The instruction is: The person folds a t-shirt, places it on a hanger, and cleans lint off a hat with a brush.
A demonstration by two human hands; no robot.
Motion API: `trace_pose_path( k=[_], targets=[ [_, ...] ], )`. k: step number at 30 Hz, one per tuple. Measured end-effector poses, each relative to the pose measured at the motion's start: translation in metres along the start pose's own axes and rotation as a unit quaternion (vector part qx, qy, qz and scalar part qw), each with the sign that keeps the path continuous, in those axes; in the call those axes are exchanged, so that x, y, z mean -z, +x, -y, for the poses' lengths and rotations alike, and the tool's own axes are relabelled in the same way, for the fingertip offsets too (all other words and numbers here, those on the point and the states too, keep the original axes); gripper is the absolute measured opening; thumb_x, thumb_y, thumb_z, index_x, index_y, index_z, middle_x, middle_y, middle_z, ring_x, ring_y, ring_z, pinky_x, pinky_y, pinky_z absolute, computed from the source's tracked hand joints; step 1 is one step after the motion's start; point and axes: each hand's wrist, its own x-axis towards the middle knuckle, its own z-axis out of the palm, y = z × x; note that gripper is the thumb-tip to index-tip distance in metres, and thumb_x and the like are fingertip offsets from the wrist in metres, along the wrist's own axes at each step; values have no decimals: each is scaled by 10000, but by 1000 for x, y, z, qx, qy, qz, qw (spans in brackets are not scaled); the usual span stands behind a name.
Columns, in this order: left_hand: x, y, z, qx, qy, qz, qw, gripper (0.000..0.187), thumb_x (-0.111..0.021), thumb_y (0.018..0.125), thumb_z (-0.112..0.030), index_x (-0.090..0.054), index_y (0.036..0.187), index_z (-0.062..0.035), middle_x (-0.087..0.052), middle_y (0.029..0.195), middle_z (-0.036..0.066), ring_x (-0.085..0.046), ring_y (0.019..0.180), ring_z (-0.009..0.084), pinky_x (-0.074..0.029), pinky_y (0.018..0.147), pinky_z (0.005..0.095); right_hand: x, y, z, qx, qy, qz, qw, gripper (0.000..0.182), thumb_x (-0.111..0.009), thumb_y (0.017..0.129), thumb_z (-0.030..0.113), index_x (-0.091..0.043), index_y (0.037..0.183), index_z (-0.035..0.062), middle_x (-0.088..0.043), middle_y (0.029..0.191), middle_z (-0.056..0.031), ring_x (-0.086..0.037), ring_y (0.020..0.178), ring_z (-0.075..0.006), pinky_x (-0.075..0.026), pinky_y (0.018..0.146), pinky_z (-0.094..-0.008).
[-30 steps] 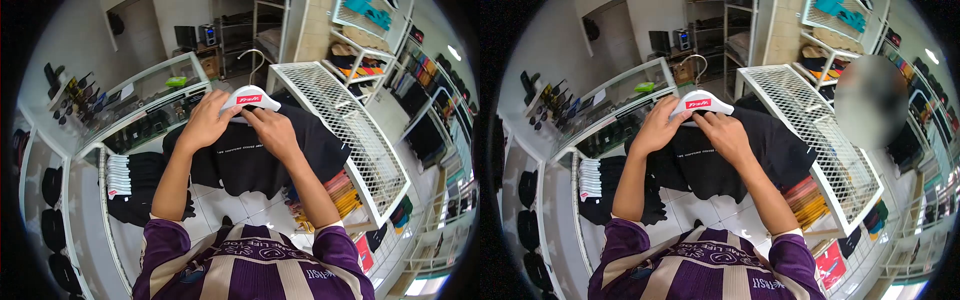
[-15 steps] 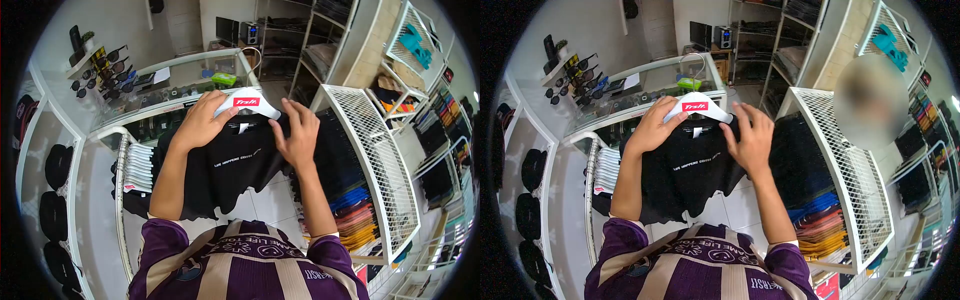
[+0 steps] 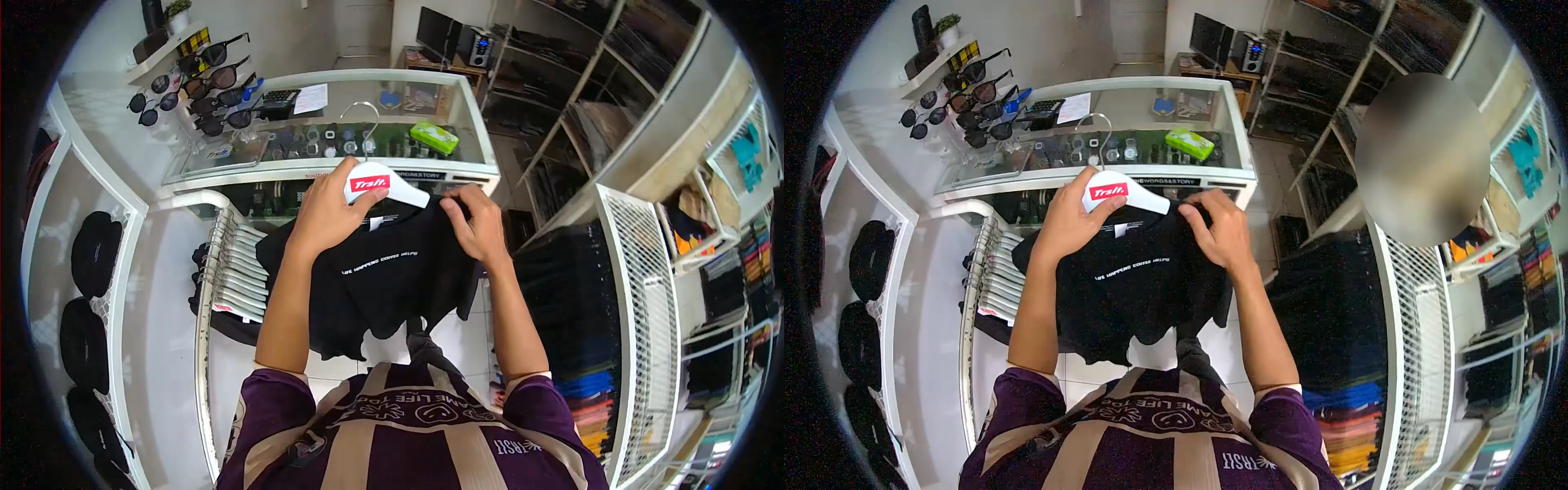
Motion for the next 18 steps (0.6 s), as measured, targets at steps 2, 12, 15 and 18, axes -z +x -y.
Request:
trace_pose_path(
  k=[2,12,15,18],
  targets=[
    [-12,7,26,-5,8,-36,999,472,-852,869,-355,-687,1120,10,-753,936,222,-751,853,363,-561,792,418,-10,23,-13,-27,35,34,998,251,-711,970,265,-726,1100,51,-676,970,-180,-668,907,-391,-533,806,-442],
    [-24,26,54,57,30,16,998,333,-807,902,-321,-760,954,5,-735,780,192,-725,678,287,-532,667,376,-99,119,-145,9,-251,80,965,641,-725,937,397,-530,1522,222,-602,1337,-211,-570,1229,-389,-446,980,-542],
    [-34,24,60,113,-45,35,992,423,-751,933,-408,-676,912,7,-694,808,238,-677,775,458,-525,685,473,-96,122,-138,-38,-208,118,970,686,-701,959,398,-468,1571,194,-622,1181,-217,-630,1096,-389,-514,890,-500],
    [-42,17,47,150,-14,-5,989,439,-717,961,-431,-653,965,3,-693,829,251,-679,808,466,-525,700,484,-81,97,-91,-59,-55,23,996,669,-651,1005,362,-425,1584,114,-597,1131,-253,-652,965,-448,-553,796,-512]
  ],
)
